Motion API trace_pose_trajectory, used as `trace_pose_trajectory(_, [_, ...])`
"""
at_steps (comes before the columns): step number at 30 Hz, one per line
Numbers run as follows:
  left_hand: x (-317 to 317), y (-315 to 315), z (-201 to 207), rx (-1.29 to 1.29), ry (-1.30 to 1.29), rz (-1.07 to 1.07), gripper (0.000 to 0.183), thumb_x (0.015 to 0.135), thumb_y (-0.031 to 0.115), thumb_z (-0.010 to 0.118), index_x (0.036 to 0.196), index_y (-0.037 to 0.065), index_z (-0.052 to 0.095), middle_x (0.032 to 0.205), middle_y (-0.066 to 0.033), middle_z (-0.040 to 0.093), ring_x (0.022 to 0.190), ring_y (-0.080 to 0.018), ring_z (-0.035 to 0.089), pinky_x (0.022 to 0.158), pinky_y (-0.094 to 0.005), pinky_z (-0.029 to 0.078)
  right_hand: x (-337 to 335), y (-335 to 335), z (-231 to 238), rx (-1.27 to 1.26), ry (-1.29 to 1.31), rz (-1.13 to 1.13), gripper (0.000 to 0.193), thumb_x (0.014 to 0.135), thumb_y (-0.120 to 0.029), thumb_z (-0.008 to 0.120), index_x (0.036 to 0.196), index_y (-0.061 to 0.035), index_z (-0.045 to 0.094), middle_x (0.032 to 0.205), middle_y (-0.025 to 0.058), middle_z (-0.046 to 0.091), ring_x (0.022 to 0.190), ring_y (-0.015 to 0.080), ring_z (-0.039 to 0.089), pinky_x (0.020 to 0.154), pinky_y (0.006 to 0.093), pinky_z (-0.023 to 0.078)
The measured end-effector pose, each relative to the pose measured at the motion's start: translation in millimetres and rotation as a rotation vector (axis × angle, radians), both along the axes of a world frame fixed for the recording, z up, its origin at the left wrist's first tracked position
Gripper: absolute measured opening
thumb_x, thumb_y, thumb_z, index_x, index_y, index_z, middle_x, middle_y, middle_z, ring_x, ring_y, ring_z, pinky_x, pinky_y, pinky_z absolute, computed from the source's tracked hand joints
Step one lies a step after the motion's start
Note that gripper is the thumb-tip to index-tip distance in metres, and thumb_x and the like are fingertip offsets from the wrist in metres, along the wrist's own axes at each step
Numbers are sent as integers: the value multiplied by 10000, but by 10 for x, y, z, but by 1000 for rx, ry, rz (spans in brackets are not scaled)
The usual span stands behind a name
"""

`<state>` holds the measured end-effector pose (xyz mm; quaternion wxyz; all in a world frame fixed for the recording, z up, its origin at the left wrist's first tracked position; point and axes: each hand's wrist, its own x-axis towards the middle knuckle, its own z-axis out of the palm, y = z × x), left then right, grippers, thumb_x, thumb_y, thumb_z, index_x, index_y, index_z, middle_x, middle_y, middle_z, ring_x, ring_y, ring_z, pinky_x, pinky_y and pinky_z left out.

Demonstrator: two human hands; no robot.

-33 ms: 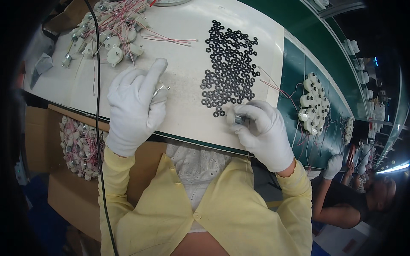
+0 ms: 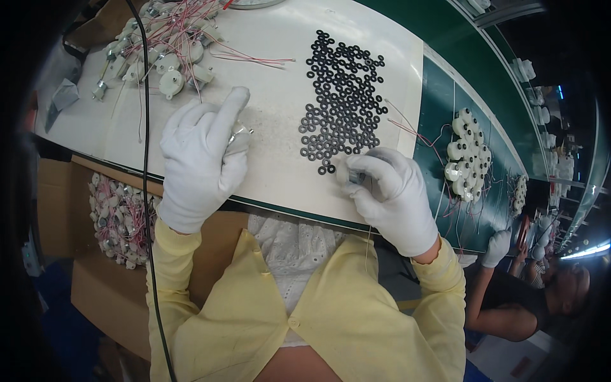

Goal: The person assembles small white electronic components by inserting black washers into them and connecting red and white wires. They use a red-handled tool to apply a white substance from a container onto the components, then place the finished units on a green work surface.

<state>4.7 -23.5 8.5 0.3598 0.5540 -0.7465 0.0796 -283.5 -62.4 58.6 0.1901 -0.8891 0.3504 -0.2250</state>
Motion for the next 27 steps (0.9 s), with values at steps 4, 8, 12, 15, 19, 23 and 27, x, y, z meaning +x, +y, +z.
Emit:
trace_pose_trajectory(4, [-3, 4, 22, 12, 9, 0, 537, 783, 154, 717, 1292, 2, 639, 756, -59, 583, 771, -255, 612, 903, -442, 510, 102, -72, 86, -127, 159, 58, 344, 706, -52, 785, 1030, -125, 695, 794, 69, 619, 677, 269, 629, 601, 388, 489])
trace_pose_trajectory(8, [-5, -1, 30, 0, 14, -3, 530, 785, 152, 717, 1288, 3, 640, 755, -57, 584, 765, -252, 611, 891, -439, 512, 150, -124, 104, -224, 209, 130, 296, 709, -81, 789, 981, -154, 697, 763, 34, 596, 628, 273, 594, 571, 410, 457])
trace_pose_trajectory(12, [3, -10, 26, 7, 11, -13, 533, 784, 150, 717, 1291, 4, 639, 757, -56, 589, 763, -250, 611, 884, -438, 511, 131, -109, 118, -285, 273, 133, 274, 710, -103, 792, 959, -163, 693, 804, 14, 605, 685, 261, 610, 650, 400, 470])
trace_pose_trajectory(15, [7, -3, 24, 9, 15, -23, 553, 778, 123, 690, 1311, -11, 631, 778, -66, 588, 767, -264, 602, 855, -442, 504, 78, -71, 233, -254, 390, 122, 275, 716, -96, 776, 965, -171, 683, 837, 2, 616, 730, 247, 612, 695, 393, 457])
trace_pose_trajectory(19, [13, 6, 26, 14, 20, -45, 609, 761, 73, 635, 1359, -41, 610, 814, -90, 574, 773, -301, 582, 800, -452, 488, -146, -55, 375, -266, 561, 80, 284, 720, -65, 739, 971, -178, 671, 829, -12, 608, 731, 250, 598, 700, 387, 434])
trace_pose_trajectory(23, [22, 12, 34, 29, -1, -47, 633, 752, 74, 629, 1375, -33, 602, 817, -98, 564, 786, -311, 576, 816, -451, 486, -270, -42, 411, -283, 622, 61, 219, 762, -149, 759, 970, -181, 700, 840, 5, 609, 688, 249, 584, 664, 383, 441])
trace_pose_trajectory(27, [10, 3, 66, 30, -13, -39, 584, 758, 93, 702, 1326, -15, 624, 799, -72, 595, 786, -270, 619, 824, -456, 511, -274, -75, 440, -300, 683, 105, 207, 777, -168, 748, 978, -163, 702, 805, 19, 573, 670, 245, 571, 651, 385, 433])
